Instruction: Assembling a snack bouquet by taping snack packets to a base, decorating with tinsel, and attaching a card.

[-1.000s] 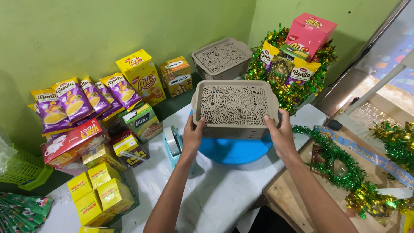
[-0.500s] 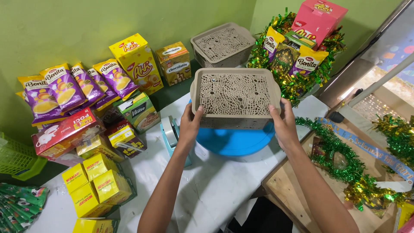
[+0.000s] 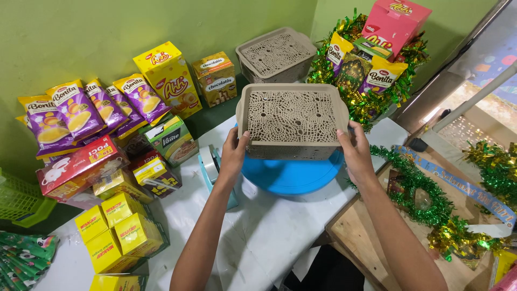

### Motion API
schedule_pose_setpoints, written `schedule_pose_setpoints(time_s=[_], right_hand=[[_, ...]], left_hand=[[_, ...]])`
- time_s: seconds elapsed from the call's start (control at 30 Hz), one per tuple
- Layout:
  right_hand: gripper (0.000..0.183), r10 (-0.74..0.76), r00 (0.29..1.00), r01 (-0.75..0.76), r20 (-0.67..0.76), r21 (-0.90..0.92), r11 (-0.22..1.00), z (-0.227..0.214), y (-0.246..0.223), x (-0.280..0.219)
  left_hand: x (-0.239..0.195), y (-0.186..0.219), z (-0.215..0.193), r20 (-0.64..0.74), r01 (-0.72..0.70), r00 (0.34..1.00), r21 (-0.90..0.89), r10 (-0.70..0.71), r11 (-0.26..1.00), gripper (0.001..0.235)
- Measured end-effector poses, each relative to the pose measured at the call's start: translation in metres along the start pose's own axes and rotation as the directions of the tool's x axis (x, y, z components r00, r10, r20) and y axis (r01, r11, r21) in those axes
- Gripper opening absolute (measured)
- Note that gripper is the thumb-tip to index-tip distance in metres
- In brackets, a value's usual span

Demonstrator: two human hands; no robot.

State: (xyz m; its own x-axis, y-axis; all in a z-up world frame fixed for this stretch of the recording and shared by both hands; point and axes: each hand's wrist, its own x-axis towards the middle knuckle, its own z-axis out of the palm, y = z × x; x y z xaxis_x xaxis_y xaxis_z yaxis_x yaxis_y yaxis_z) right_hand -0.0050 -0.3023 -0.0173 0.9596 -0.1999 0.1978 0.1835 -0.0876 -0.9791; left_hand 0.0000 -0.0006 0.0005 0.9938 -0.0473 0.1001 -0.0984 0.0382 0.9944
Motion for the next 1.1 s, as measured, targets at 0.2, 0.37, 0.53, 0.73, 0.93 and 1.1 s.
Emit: schedule_pose_setpoints(time_s=[0.2, 0.37, 0.53, 0.73, 0.93, 1.1], right_hand=[[0.039, 0.031, 0.999, -0.032, -0.033, -0.016, 0.999, 0.009, -0.024, -0.010], [0.039, 0.018, 0.999, -0.019, -0.038, -0.029, 0.999, 0.009, -0.024, -0.008], [0.042, 0.043, 0.998, -0.045, -0.036, -0.065, 0.997, -0.009, 0.002, 0.003], [0.053, 0.068, 0.997, -0.069, -0.025, -0.022, 0.997, -0.013, 0.000, 0.006], [0.050, 0.067, 0.997, -0.070, -0.035, -0.123, 0.990, -0.008, -0.038, -0.005], [0.050, 0.088, 0.996, -0.091, -0.023, -0.218, 0.972, -0.007, -0.039, -0.008]], left_hand=[[0.001, 0.001, -0.005, -0.026, 0.015, 1.000, 0.008, -0.015, 1.000, 0.064], [0.005, -0.003, -0.007, -0.048, 0.024, 0.999, 0.007, -0.024, 1.000, 0.063], [0.003, -0.004, -0.007, -0.053, 0.013, 0.999, 0.028, -0.011, 1.000, 0.060], [0.007, -0.010, -0.013, -0.123, 0.046, 0.991, 0.017, -0.044, 0.999, 0.055], [0.003, -0.004, -0.012, -0.103, 0.051, 0.994, 0.031, -0.048, 0.998, 0.057], [0.004, -0.010, -0.012, -0.067, 0.020, 0.998, 0.048, -0.017, 0.999, 0.061]])
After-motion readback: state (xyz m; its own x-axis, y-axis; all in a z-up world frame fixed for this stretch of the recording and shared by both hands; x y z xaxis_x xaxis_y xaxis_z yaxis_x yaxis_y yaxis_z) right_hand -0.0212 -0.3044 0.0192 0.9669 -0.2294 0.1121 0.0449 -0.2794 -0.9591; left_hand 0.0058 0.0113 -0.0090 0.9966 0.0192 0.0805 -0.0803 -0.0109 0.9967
